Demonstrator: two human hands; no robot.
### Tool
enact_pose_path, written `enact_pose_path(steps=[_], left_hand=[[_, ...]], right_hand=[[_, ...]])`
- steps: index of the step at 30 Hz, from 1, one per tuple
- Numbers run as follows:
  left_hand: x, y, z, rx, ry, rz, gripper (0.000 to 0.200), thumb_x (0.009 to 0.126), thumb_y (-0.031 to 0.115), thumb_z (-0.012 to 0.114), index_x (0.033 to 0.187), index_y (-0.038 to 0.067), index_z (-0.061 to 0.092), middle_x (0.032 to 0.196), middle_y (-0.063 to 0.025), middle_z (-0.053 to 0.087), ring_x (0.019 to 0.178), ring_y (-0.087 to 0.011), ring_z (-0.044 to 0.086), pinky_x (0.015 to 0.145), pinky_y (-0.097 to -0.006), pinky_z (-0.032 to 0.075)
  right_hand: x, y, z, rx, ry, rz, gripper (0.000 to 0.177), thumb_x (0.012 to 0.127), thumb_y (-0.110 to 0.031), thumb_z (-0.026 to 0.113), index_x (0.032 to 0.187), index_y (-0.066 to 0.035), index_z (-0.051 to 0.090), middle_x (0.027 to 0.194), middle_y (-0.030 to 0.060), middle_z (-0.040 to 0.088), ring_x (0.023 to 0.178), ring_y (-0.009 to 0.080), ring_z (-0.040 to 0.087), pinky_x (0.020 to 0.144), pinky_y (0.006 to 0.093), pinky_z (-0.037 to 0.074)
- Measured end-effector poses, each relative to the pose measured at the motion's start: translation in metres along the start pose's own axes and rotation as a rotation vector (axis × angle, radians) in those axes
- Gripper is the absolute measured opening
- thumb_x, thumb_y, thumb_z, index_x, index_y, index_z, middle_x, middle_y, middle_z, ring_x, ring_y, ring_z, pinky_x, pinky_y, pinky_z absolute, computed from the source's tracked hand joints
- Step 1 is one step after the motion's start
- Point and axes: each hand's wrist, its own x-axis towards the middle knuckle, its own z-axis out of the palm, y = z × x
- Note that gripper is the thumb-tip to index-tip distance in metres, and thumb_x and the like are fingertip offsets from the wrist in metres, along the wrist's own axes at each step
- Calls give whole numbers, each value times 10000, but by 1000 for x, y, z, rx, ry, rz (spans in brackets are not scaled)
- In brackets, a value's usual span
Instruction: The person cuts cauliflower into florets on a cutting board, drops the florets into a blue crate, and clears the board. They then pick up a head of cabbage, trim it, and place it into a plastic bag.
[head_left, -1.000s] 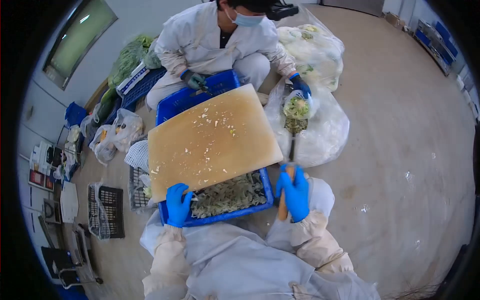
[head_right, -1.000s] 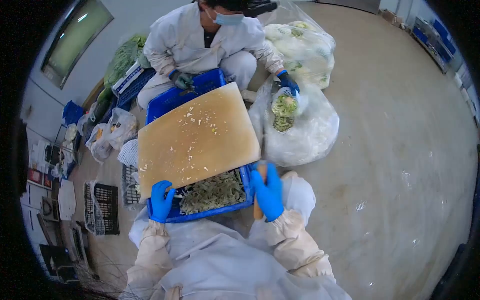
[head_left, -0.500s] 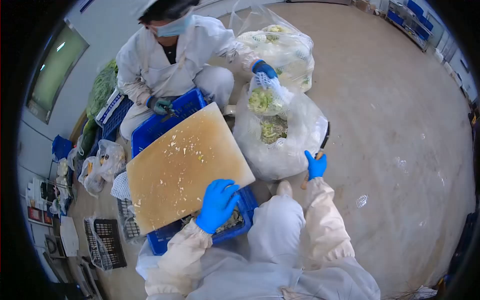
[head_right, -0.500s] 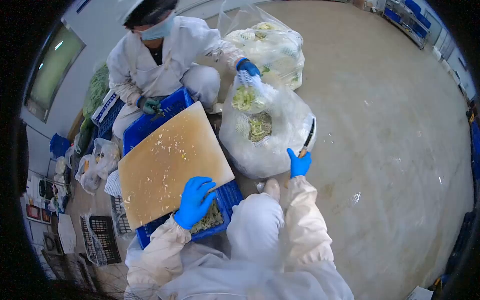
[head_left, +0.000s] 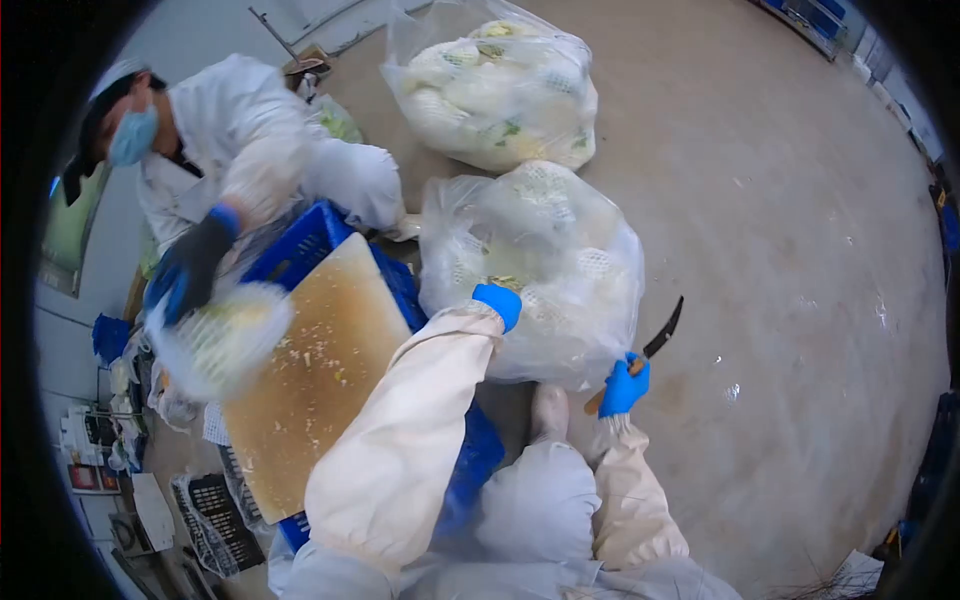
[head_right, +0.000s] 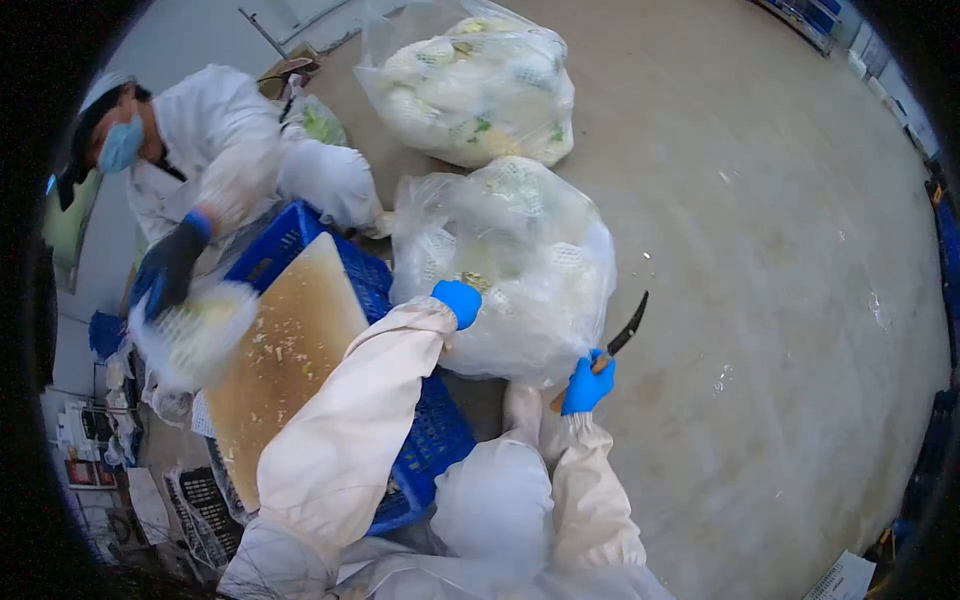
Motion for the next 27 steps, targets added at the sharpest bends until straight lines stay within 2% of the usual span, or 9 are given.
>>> enact_pose_path(steps=[2,5,9,11,14,18,21,24,27], left_hand=[[41,13,27,4,-23,22,220,751,205,556,898,82,666,998,-145,637,942,-307,603,713,-439,493],[83,36,92,-119,556,154,424,722,389,613,1032,100,615,995,-170,618,948,-334,573,782,-459,462],[164,27,155,-383,727,322,515,744,439,606,1107,76,564,1036,-171,590,953,-337,554,819,-442,446],[183,19,158,-580,279,-48,558,800,467,570,1141,29,518,1099,-176,560,990,-330,538,850,-431,435],[242,-26,255,-1223,233,247,538,845,463,533,1147,18,524,1118,-186,555,1023,-321,533,877,-419,425],[209,-15,243,-1252,267,345,515,852,450,535,1180,53,523,1173,-185,535,1045,-317,527,898,-415,416],[162,7,161,-753,242,369,490,769,447,625,1127,115,587,1136,-129,573,1020,-300,529,902,-384,406],[145,24,147,-893,-52,366,426,753,437,641,1024,108,642,1031,-130,627,941,-309,576,836,-382,445],[110,35,97,-738,-7,161,450,694,443,676,963,83,660,943,-182,639,887,-346,601,783,-400,461]], right_hand=[[-10,-22,-20,91,-8,110,136,749,30,536,872,-26,526,669,16,494,524,126,504,472,276,427],[-23,-32,-36,163,-1,124,103,776,15,524,866,-36,522,629,15,484,498,100,469,440,237,395],[-43,-57,-39,232,-69,217,147,756,30,519,890,-33,520,657,30,496,511,113,491,452,246,415],[-47,-65,-41,244,-90,226,162,750,37,514,896,-32,520,669,33,500,517,118,498,458,250,423],[-43,-64,-43,229,-50,272,182,734,45,513,900,-30,521,691,34,507,528,123,504,463,258,431],[-40,-48,-44,248,-56,327,171,734,19,530,894,-42,525,700,22,504,524,115,489,453,252,423],[-38,-42,-40,256,-57,347,137,753,-2,551,879,-50,531,679,6,491,525,101,470,456,243,405],[-35,-40,-38,276,-44,363,108,768,-13,566,863,-55,536,667,-7,478,533,91,454,471,242,394],[-25,-21,-39,280,-13,320,122,758,-19,560,873,-50,529,675,0,480,538,98,462,469,246,402]])
